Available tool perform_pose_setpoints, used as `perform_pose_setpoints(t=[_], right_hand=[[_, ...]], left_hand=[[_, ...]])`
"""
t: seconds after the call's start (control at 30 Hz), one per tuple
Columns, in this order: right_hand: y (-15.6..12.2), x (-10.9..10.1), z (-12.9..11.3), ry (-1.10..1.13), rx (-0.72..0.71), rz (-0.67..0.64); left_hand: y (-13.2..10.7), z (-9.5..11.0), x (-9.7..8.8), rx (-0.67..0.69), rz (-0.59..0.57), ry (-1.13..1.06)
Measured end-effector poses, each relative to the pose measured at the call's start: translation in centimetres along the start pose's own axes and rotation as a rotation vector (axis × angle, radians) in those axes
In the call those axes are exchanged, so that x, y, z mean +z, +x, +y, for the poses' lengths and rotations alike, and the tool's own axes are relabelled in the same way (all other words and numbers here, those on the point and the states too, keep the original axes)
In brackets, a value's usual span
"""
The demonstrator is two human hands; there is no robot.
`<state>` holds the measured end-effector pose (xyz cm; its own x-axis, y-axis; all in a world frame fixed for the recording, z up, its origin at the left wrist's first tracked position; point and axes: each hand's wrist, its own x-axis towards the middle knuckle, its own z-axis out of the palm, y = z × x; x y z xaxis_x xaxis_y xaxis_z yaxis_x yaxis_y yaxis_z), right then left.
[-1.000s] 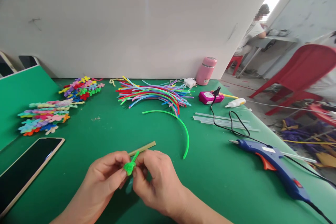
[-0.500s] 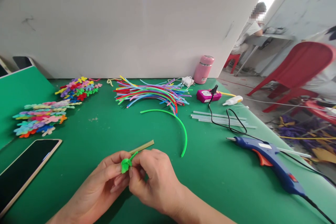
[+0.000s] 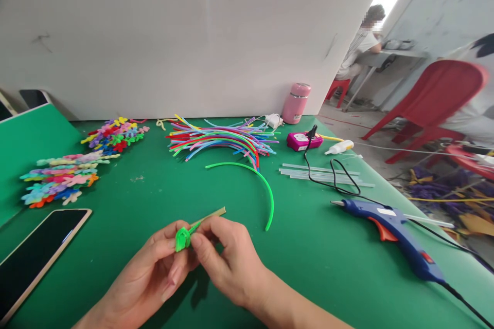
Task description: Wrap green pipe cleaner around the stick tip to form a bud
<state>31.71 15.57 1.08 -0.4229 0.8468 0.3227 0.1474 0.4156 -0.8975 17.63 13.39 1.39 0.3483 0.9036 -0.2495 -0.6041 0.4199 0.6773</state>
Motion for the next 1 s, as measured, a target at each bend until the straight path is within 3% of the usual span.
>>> perform_pose_setpoints(t=[0.23,0.57,0.67,0.83,1.0], right_hand=[[0.09,0.31,0.45,0.266,0.16,0.021],[0.19,0.42,0.75,0.272,0.128,0.097],[0.26,0.36,0.74,0.231,0.071,0.133],[0.35,0.16,0.8,0.106,-0.175,0.218],[0.37,-0.24,0.83,-0.009,-0.327,0.225]], left_hand=[[0.02,-0.02,0.22,0.009,-0.002,0.059],[0.07,-0.32,0.13,-0.028,-0.025,0.049],[0.04,-0.34,0.07,-0.028,-0.013,0.034],[0.07,-0.29,-0.02,-0.031,-0.039,0.014],[0.01,-0.19,0.07,-0.045,-0.052,0.017]])
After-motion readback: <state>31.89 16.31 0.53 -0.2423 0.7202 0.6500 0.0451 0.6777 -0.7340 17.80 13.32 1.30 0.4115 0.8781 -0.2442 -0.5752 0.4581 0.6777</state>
